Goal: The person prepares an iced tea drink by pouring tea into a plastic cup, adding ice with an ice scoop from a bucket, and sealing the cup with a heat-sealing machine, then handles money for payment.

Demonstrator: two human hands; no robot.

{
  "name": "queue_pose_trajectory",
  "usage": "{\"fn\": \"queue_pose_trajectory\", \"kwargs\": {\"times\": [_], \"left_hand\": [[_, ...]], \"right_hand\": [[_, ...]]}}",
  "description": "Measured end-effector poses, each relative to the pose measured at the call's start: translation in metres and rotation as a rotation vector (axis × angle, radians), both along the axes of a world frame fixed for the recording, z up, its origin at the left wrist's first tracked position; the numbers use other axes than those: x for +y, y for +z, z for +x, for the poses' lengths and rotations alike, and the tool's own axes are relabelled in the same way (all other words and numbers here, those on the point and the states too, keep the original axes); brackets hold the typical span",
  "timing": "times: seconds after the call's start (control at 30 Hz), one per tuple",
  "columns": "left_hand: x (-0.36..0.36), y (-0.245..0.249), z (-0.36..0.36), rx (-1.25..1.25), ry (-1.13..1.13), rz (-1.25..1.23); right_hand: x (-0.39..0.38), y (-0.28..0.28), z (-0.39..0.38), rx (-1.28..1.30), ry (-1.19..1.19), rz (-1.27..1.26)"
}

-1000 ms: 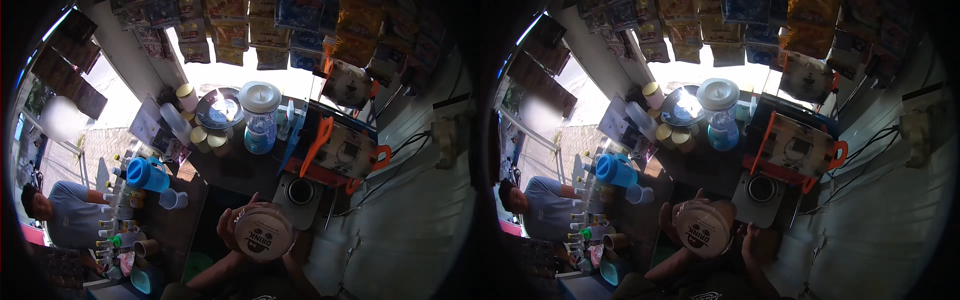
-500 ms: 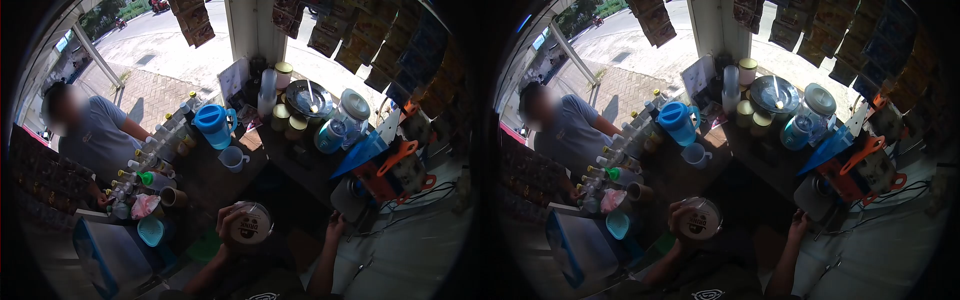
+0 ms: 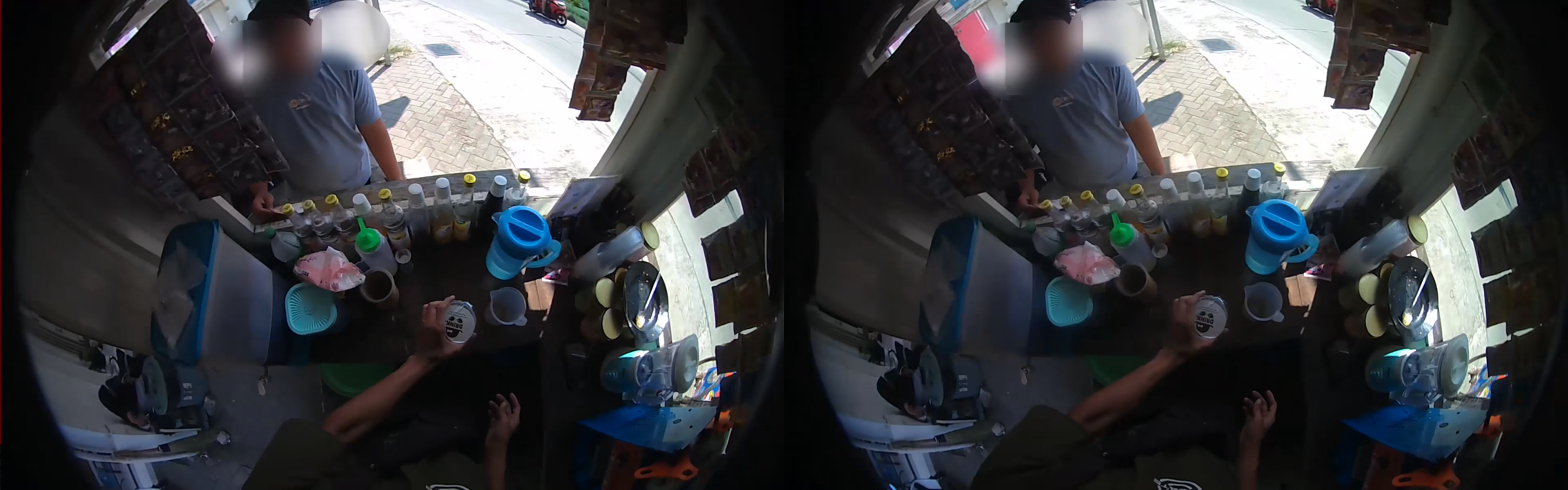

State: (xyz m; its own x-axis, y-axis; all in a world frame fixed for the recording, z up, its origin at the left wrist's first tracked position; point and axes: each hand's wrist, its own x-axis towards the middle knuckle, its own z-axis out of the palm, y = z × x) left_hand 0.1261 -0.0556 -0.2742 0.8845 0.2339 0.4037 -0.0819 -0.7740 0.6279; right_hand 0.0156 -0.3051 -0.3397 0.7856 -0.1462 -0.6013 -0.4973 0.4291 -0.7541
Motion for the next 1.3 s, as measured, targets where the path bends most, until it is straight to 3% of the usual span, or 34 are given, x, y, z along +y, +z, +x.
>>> {"fn": "queue_pose_trajectory", "kwargs": {"times": [0.03,0.1,0.27,0.33,0.37,0.43,0.5,0.57,0.63,0.7,0.73,0.77,0.83,0.9,0.97,1.03,1.13,1.2,1.3], "left_hand": [[0.0,-0.008,0.003,-0.02,0.04,-0.044],[0.002,-0.016,0.005,-0.002,0.071,-0.095],[0.002,-0.028,0.008,0.101,0.191,-0.026],[-0.001,-0.015,0.002,0.09,0.208,0.001],[-0.002,-0.021,-0.001,0.144,0.19,0.005],[-0.001,-0.026,-0.005,0.172,0.193,0.018],[0.001,-0.005,-0.015,-0.205,-0.05,-1.187],[0.011,0.023,-0.054,0.137,0.14,-0.257],[-0.004,-0.041,-0.062,0.297,0.206,-0.121],[0.036,0.026,-0.126,0.558,-0.31,-0.413],[0.049,0.122,-0.203,0.558,-0.303,-0.42],[0.095,0.216,-0.215,0.735,-0.416,-0.787],[0.117,0.218,-0.262,0.177,-0.461,-0.503],[0.149,0.291,-0.304,0.326,-0.155,-0.731],[0.184,0.299,-0.314,-0.136,0.238,-0.209],[0.236,0.286,-0.304,-0.296,0.564,0.117],[0.281,0.274,-0.295,-0.297,0.686,0.326],[0.3,0.262,-0.296,0.044,0.465,0.293],[0.307,0.24,-0.297,-0.101,0.537,0.174]], "right_hand": [[0.008,0.003,0.009,-0.001,0.109,0.012],[0.023,0.013,0.023,-0.223,0.395,-0.218],[0.082,0.107,0.078,-0.495,0.708,-0.48],[0.125,0.146,0.098,-0.87,0.764,-0.439],[0.153,0.187,0.105,-1.161,0.878,-0.578],[0.219,0.247,0.095,-1.352,0.956,-0.491],[0.286,0.292,0.075,-1.614,1.095,-0.328],[0.35,0.325,0.047,-1.845,1.127,-0.317],[0.405,0.339,0.024,-1.853,1.256,-0.151],[0.447,0.35,0.01,-1.952,1.347,-0.236],[0.459,0.348,0.004,-1.977,1.439,-0.296],[0.467,0.34,0.0,-1.977,1.444,-0.291],[0.479,0.324,-0.004,-2.06,1.546,-0.424],[0.485,0.323,-0.004,-1.91,1.6,-0.409],[0.487,0.323,-0.005,-1.765,1.645,-0.397],[0.483,0.323,-0.007,-1.885,1.53,-0.37],[0.479,0.329,-0.012,-1.784,1.574,-0.446],[0.484,0.322,-0.01,-1.703,1.539,-0.431],[0.488,0.321,-0.013,-1.613,1.438,-0.366]]}}
